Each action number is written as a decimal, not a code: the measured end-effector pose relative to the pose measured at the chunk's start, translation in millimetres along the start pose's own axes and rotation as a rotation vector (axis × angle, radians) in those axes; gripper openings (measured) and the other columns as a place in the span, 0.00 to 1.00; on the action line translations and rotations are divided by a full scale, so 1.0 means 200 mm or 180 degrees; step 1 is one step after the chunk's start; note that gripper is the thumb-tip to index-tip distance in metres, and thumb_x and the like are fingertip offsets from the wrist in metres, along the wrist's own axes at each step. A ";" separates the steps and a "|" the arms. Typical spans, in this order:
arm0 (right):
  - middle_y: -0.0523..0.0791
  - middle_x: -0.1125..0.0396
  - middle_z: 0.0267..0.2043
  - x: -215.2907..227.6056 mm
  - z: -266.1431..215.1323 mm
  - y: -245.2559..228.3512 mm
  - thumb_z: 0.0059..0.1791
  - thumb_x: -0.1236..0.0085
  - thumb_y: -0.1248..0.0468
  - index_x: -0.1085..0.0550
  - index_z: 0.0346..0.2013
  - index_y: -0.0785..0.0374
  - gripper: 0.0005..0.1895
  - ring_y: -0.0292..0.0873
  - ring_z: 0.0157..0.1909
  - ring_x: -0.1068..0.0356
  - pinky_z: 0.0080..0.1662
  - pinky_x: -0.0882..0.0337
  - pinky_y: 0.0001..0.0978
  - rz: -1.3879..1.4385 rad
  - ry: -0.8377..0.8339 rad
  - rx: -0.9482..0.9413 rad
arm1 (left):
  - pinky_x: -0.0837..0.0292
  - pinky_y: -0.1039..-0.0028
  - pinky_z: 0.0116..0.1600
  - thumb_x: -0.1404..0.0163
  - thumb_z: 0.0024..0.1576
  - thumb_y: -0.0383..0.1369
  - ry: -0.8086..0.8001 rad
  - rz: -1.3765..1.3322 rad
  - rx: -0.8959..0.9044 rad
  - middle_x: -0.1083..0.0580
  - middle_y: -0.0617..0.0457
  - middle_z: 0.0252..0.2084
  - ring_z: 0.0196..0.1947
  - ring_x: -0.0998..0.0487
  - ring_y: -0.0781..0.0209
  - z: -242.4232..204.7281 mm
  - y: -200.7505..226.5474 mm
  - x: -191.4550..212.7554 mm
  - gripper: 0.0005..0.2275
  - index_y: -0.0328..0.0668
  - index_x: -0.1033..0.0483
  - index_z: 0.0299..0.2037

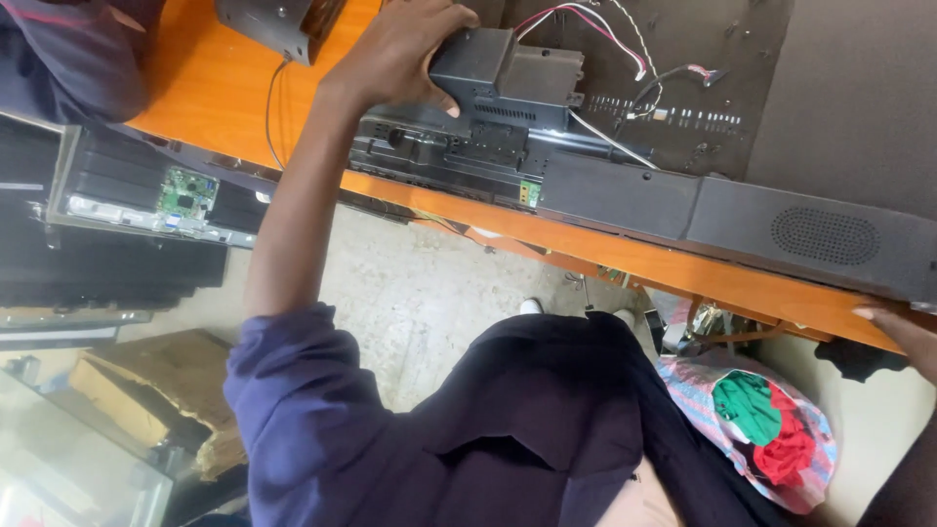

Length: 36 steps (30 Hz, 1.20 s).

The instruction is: Removing screws and plastic housing from the back of a television set using a screwdriver.

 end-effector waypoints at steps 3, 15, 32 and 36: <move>0.53 0.31 0.26 -0.07 -0.17 0.00 0.50 0.33 0.45 0.24 0.38 0.63 0.23 0.49 0.24 0.32 0.25 0.34 0.43 -0.0057 0.0050 -0.0157 | 0.41 0.55 0.51 0.29 0.39 0.43 -0.0174 0.0010 0.0366 0.31 0.43 0.56 0.55 0.33 0.41 -0.05 0.03 0.02 0.38 0.39 0.35 0.59; 0.54 0.29 0.60 0.22 -1.33 -1.58 0.43 0.37 0.42 0.24 0.64 0.71 0.44 0.54 0.62 0.29 0.66 0.31 0.42 -0.1849 0.1667 0.4319 | 0.41 0.64 0.42 0.29 0.39 0.52 0.0247 0.0728 0.0244 0.31 0.49 0.48 0.48 0.31 0.50 -0.24 0.18 0.11 0.40 0.43 0.31 0.60; 0.67 0.43 0.64 0.30 -1.22 -1.52 0.39 0.34 0.63 0.36 0.68 0.83 0.46 0.65 0.67 0.42 0.61 0.37 0.51 -0.0921 0.0503 0.4228 | 0.40 0.61 0.44 0.31 0.45 0.49 0.0295 0.0046 0.0478 0.31 0.44 0.50 0.48 0.32 0.47 -0.37 0.17 0.07 0.38 0.40 0.32 0.63; 0.67 0.42 0.64 0.30 -1.14 -1.50 0.40 0.36 0.62 0.36 0.68 0.84 0.45 0.64 0.67 0.43 0.62 0.39 0.52 -0.0750 0.0448 0.4315 | 0.38 0.62 0.42 0.30 0.41 0.51 0.0207 0.0313 0.0553 0.30 0.47 0.49 0.47 0.31 0.48 -0.39 0.18 0.05 0.39 0.44 0.31 0.62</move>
Point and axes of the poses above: each hand's wrist, its own z-axis towards the middle knuckle, its own x-axis out of the back of the hand, y = z × x, the point moved 8 cm from there along z, towards the middle knuckle
